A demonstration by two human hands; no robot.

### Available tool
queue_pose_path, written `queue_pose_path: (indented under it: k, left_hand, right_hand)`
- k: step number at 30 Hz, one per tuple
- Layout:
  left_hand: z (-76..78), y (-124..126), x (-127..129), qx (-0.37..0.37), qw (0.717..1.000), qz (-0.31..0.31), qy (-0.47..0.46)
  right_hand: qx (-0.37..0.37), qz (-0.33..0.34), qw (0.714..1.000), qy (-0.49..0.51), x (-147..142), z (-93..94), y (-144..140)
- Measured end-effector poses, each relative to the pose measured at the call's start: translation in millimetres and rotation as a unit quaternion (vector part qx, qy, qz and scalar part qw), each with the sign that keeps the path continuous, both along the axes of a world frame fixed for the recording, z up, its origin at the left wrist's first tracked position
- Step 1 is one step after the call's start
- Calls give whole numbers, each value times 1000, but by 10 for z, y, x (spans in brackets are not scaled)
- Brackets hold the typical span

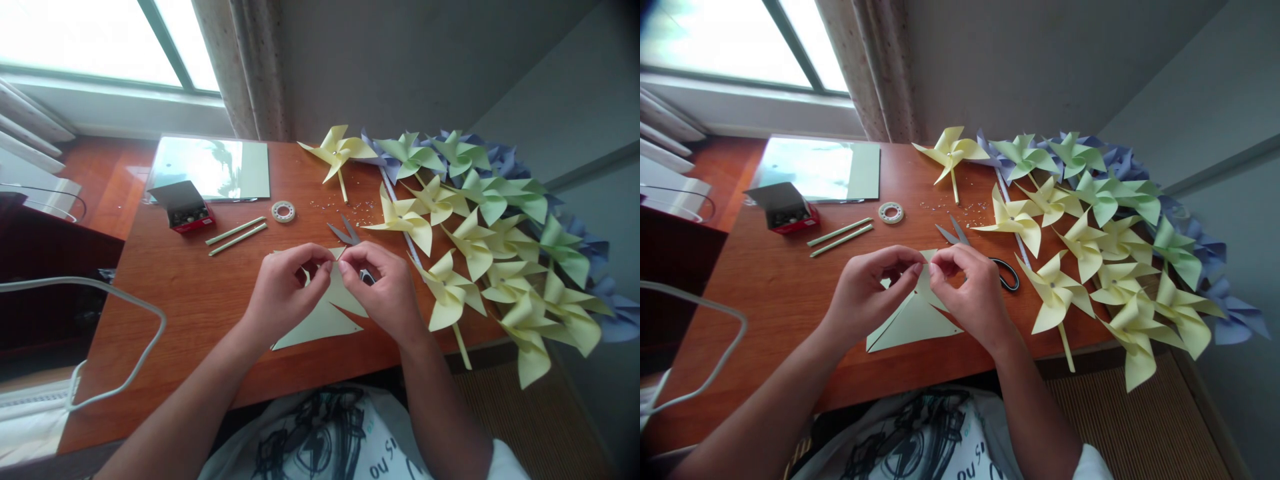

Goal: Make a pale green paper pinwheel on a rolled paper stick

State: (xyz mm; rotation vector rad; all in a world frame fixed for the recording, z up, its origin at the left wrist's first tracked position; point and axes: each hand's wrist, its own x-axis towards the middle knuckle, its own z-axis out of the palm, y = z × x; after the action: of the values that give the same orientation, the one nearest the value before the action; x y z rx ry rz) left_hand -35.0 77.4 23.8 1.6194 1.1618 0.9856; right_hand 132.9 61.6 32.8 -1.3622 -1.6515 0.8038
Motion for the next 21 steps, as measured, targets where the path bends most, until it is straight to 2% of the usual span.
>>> queue_pose_path:
  k: [10, 16, 21]
  left_hand:
    - [18, 10, -7, 2, 1000, -11, 0]
    - [-23, 20, -22, -29, 999, -17, -31]
    - [-44, 21, -31, -37, 999, -13, -38]
  right_hand:
    - [-12, -4, 1000, 16, 15, 9, 1]
    - [-36, -2, 997, 62, 16, -24, -13]
    - [-26, -8, 998, 51, 2, -36, -19]
